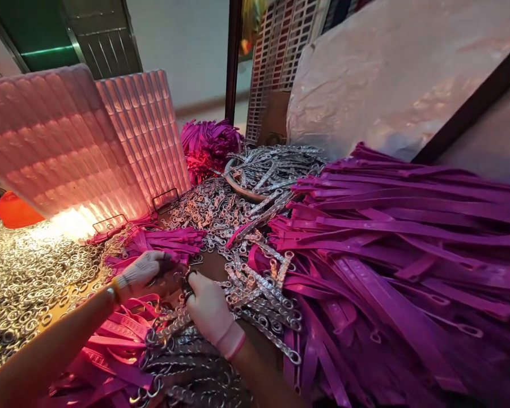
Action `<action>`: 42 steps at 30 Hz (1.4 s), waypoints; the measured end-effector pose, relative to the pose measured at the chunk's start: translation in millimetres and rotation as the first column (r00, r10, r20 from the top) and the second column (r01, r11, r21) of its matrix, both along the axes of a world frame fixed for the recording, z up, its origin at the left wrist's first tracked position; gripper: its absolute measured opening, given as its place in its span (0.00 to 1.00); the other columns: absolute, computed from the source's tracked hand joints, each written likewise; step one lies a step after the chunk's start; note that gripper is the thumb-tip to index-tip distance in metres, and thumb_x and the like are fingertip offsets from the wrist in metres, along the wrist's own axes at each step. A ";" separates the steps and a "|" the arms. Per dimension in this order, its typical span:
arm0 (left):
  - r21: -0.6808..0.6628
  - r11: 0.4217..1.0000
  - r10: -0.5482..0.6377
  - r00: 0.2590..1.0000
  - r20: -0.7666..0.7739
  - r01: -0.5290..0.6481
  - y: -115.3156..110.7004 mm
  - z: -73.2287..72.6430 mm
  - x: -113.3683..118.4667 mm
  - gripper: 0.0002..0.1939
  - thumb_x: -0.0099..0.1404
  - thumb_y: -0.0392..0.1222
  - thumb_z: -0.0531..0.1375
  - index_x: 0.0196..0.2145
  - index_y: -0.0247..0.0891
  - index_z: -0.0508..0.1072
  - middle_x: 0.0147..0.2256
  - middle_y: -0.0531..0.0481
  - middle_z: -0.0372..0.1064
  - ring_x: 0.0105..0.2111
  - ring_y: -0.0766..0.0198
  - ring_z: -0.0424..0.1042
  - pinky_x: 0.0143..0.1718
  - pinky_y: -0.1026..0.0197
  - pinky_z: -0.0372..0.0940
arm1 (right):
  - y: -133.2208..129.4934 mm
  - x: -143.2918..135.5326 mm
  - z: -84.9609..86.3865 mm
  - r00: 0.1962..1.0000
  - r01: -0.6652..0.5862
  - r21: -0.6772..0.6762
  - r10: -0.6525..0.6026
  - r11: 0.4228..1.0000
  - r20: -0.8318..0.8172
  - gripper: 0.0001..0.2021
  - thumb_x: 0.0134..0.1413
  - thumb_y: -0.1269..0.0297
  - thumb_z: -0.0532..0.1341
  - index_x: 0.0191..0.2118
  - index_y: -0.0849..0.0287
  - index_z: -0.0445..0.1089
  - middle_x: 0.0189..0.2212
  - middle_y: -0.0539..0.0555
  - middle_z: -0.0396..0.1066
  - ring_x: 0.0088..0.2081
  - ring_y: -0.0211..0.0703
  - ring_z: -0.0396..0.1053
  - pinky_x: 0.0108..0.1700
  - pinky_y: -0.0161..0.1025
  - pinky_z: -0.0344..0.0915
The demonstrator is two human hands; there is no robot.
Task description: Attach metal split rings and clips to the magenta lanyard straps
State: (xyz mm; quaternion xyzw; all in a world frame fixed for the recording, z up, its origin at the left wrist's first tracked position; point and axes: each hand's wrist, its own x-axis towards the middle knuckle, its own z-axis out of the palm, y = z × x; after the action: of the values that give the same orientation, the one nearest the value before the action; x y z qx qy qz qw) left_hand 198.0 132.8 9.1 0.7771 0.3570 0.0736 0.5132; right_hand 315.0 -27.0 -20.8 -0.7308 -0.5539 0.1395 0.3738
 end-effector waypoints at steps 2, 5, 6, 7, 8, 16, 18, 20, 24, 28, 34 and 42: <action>-0.141 0.990 0.018 1.000 -0.001 -0.018 -16.5 7.1 -27.6 0.17 0.64 0.53 0.59 0.35 0.34 0.75 0.21 0.52 0.64 0.14 0.72 0.56 0.15 0.68 0.52 | 2.7 -7.1 3.8 0.997 -0.033 -0.008 0.034 0.999 0.071 0.16 0.49 0.78 0.52 0.39 0.57 0.73 0.35 0.55 0.74 0.37 0.44 0.68 0.39 0.35 0.60; -0.382 0.915 0.163 0.986 0.044 -0.134 -39.0 15.2 -59.9 0.19 0.59 0.56 0.63 0.34 0.35 0.72 0.20 0.54 0.64 0.13 0.74 0.54 0.13 0.70 0.49 | 4.9 -23.1 14.4 0.982 -0.132 -0.067 0.139 0.989 0.124 0.14 0.51 0.77 0.53 0.39 0.58 0.73 0.37 0.55 0.75 0.38 0.44 0.69 0.39 0.35 0.59; -0.423 0.892 0.202 0.978 0.055 -0.160 -45.2 17.7 -67.0 0.19 0.59 0.57 0.64 0.33 0.35 0.71 0.20 0.55 0.63 0.13 0.74 0.54 0.13 0.70 0.49 | 4.9 -28.4 18.3 0.973 -0.166 -0.103 0.180 0.981 0.142 0.14 0.51 0.77 0.53 0.39 0.58 0.73 0.37 0.55 0.75 0.38 0.44 0.69 0.39 0.36 0.59; -0.426 0.889 0.215 0.975 0.063 -0.169 -50.7 19.9 -72.5 0.19 0.60 0.56 0.64 0.31 0.36 0.70 0.19 0.56 0.62 0.12 0.74 0.54 0.13 0.70 0.48 | 4.5 -33.2 22.0 0.962 -0.194 -0.142 0.217 0.971 0.165 0.14 0.52 0.77 0.54 0.39 0.59 0.73 0.37 0.56 0.75 0.38 0.44 0.70 0.39 0.36 0.58; -0.388 0.908 0.198 0.978 0.063 -0.159 -55.1 22.0 -76.6 0.19 0.61 0.56 0.62 0.29 0.36 0.68 0.18 0.57 0.60 0.12 0.74 0.53 0.13 0.70 0.47 | 3.8 -37.5 25.3 0.950 -0.215 -0.179 0.248 0.960 0.190 0.13 0.52 0.77 0.54 0.39 0.59 0.73 0.38 0.57 0.75 0.38 0.45 0.70 0.38 0.36 0.58; 0.113 0.983 -0.148 0.989 0.006 0.146 -60.0 16.7 -95.5 0.11 0.64 0.43 0.59 0.27 0.35 0.72 0.24 0.51 0.67 0.24 0.70 0.61 0.24 0.69 0.56 | -0.9 -57.6 36.1 0.894 -0.178 -0.270 0.270 0.946 0.357 0.13 0.54 0.77 0.53 0.40 0.61 0.73 0.40 0.61 0.75 0.39 0.47 0.72 0.37 0.39 0.59; -0.034 0.998 -0.061 0.998 -0.028 0.060 -59.1 12.4 -101.4 0.12 0.66 0.46 0.57 0.29 0.36 0.72 0.20 0.54 0.63 0.18 0.71 0.57 0.19 0.68 0.52 | 0.0 -59.2 38.5 0.902 -0.178 -0.287 0.273 0.941 0.336 0.14 0.54 0.77 0.53 0.41 0.61 0.72 0.40 0.60 0.75 0.40 0.47 0.73 0.37 0.39 0.60; -0.101 0.993 0.058 0.998 -0.021 -0.060 -61.2 10.0 -106.5 0.15 0.66 0.50 0.56 0.30 0.37 0.72 0.16 0.56 0.59 0.14 0.72 0.53 0.16 0.68 0.48 | 1.7 -59.1 40.9 0.898 -0.218 -0.302 0.312 0.928 0.310 0.14 0.54 0.75 0.54 0.44 0.60 0.71 0.41 0.59 0.76 0.41 0.47 0.73 0.38 0.38 0.60; -0.050 0.992 0.113 0.994 0.006 -0.113 -72.2 10.1 -110.4 0.15 0.67 0.49 0.56 0.31 0.36 0.74 0.16 0.56 0.60 0.13 0.72 0.54 0.15 0.68 0.48 | 5.3 -58.2 40.5 0.871 -0.247 -0.386 0.378 0.889 0.313 0.13 0.53 0.73 0.56 0.44 0.61 0.70 0.37 0.59 0.77 0.38 0.49 0.75 0.35 0.38 0.60; -0.021 0.996 0.083 0.997 0.005 -0.083 -80.8 9.0 -105.3 0.12 0.65 0.44 0.57 0.28 0.35 0.74 0.17 0.55 0.61 0.15 0.72 0.56 0.16 0.69 0.49 | 4.3 -60.9 35.8 0.847 -0.254 -0.425 0.413 0.869 0.336 0.11 0.53 0.70 0.56 0.42 0.62 0.71 0.34 0.62 0.77 0.36 0.53 0.76 0.32 0.40 0.60; 0.132 0.979 -0.149 0.987 -0.056 0.156 -60.8 24.2 -109.2 0.12 0.65 0.44 0.59 0.29 0.36 0.77 0.22 0.52 0.68 0.21 0.70 0.61 0.23 0.69 0.55 | -0.1 -65.9 39.4 0.801 -0.284 -0.436 0.462 0.854 0.382 0.11 0.54 0.68 0.57 0.43 0.62 0.70 0.34 0.61 0.77 0.36 0.52 0.76 0.32 0.39 0.60; 0.465 0.879 0.254 0.931 -0.261 -0.109 -4.1 70.8 -197.2 0.11 0.58 0.42 0.67 0.40 0.47 0.81 0.35 0.60 0.79 0.35 0.61 0.72 0.36 0.65 0.66 | -37.2 -46.8 34.2 0.865 -0.227 -0.363 0.358 0.904 0.351 0.11 0.57 0.65 0.59 0.44 0.61 0.72 0.40 0.61 0.76 0.43 0.51 0.72 0.41 0.42 0.63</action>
State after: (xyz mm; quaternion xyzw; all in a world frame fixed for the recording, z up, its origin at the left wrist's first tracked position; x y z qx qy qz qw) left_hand 0.8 128.8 79.9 0.8373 0.4800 0.0766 0.2502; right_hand 268.2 -64.3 13.4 -0.6992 -0.6963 0.1241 0.1045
